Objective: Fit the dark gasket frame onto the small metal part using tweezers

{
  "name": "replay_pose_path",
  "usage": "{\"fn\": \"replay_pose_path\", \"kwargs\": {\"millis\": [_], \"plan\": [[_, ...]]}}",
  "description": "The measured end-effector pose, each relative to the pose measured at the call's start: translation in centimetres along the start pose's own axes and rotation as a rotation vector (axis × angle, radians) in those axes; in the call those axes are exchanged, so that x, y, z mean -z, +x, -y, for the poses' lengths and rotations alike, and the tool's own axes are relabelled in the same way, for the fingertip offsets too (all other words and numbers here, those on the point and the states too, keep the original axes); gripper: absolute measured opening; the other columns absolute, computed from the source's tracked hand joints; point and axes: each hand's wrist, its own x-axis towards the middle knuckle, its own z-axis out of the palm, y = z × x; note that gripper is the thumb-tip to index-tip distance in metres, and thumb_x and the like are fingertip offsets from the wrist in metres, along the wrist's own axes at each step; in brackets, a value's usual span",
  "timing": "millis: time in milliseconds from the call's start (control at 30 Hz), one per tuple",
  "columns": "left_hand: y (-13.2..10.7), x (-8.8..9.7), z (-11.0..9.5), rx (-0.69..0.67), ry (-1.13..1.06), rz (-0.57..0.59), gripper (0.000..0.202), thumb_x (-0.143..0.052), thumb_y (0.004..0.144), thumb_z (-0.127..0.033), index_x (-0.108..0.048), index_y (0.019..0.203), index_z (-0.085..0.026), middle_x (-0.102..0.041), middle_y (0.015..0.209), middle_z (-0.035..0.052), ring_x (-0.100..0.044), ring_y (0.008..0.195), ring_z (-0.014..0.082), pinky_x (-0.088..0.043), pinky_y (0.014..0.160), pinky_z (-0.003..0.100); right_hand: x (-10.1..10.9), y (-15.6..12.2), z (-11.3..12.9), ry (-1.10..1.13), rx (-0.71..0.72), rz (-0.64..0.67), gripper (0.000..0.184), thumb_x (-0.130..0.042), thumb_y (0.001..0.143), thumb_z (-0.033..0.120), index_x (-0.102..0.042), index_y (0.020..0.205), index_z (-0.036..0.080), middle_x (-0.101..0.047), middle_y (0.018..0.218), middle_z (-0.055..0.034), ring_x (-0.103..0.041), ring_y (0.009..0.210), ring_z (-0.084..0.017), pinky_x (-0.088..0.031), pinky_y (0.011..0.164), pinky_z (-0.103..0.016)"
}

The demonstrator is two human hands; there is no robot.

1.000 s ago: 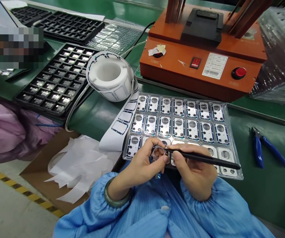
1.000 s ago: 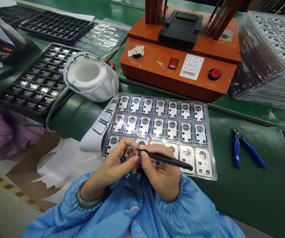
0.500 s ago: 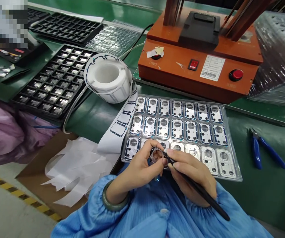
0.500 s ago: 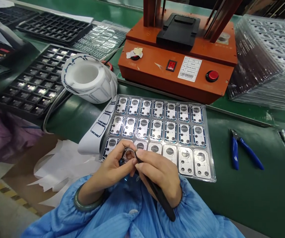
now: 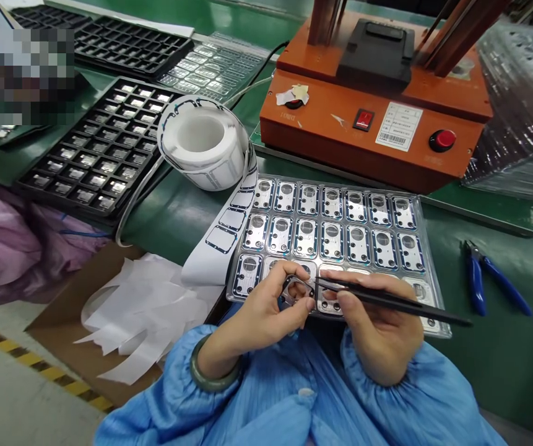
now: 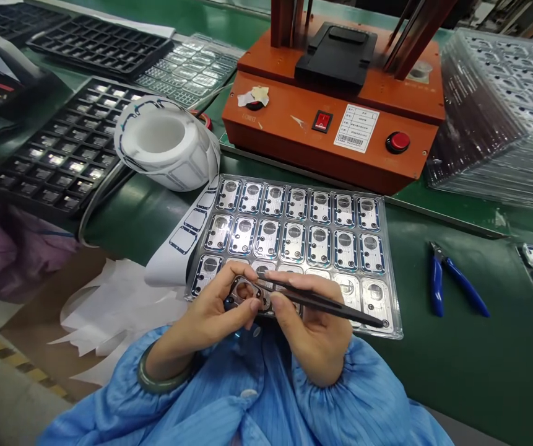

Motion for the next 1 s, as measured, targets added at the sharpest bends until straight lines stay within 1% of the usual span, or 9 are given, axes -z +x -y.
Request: {"fn": "replay_pose_path", "kwargs": {"millis": [133,300,433,600,867,1000], "plan": [[0.1,0.0,0.0,-0.021,0.021,0.012,0.021,-0.054,0.088,-0.020,-0.042,0.105,-0.020,-0.049,0.064,-0.0063,-0.049,0.057,0.0080,-0.041,0.059,0.022,-0.2,0.1,-0.4,-0.036,0.013,0.058,0.035,-0.065,0.080,0.003,-0.057,0.105,0.027,-0.072,0.100,-0.0005,-0.071,0.094,-0.019,-0.062,0.081,-0.036],[0.1,0.2,0.1,-0.027,0.027,0.042,0.020,-0.052,0.090,-0.020,-0.041,0.106,-0.021,-0.049,0.067,-0.0062,-0.050,0.059,0.0079,-0.042,0.059,0.021,0.0,0.0,-0.9,-0.061,0.075,0.108,0.037,-0.062,0.079,0.000,-0.057,0.106,0.025,-0.071,0.104,-0.0023,-0.069,0.097,-0.019,-0.062,0.082,-0.036],[0.0,0.2,0.4,-0.034,0.024,0.042,0.020,-0.052,0.091,-0.020,-0.041,0.108,-0.022,-0.049,0.068,-0.0066,-0.050,0.059,0.0069,-0.042,0.061,0.021,0.0,0.1,-1.0,-0.067,0.107,0.118,0.040,-0.061,0.078,-0.003,-0.057,0.107,0.025,-0.070,0.104,-0.0020,-0.069,0.096,-0.018,-0.061,0.083,-0.034],[0.0,0.2,0.5,-0.034,0.023,0.040,0.020,-0.052,0.091,-0.020,-0.041,0.108,-0.022,-0.049,0.069,-0.0065,-0.050,0.061,0.0065,-0.042,0.062,0.020,0.0,0.0,-1.2,-0.082,0.096,0.125,0.039,-0.061,0.079,-0.001,-0.057,0.107,0.025,-0.070,0.104,-0.0029,-0.069,0.097,-0.019,-0.060,0.084,-0.037],[0.1,0.1,0.3,-0.039,0.049,0.041,0.020,-0.052,0.090,-0.019,-0.040,0.106,-0.020,-0.049,0.067,-0.0061,-0.049,0.061,0.0079,-0.042,0.062,0.022,-0.1,0.0,-1.1,-0.098,0.099,0.109,0.037,-0.061,0.080,-0.001,-0.057,0.105,0.026,-0.071,0.101,-0.0013,-0.070,0.095,-0.017,-0.061,0.082,-0.034],[0.1,0.1,0.2,-0.016,0.032,0.054,0.018,-0.051,0.090,-0.021,-0.039,0.103,-0.020,-0.047,0.064,-0.0069,-0.048,0.059,0.0083,-0.040,0.059,0.022,-0.1,0.0,-1.0,-0.124,0.110,0.097,0.035,-0.063,0.080,0.001,-0.058,0.104,0.026,-0.072,0.099,-0.0011,-0.070,0.094,-0.017,-0.061,0.083,-0.034]]}}
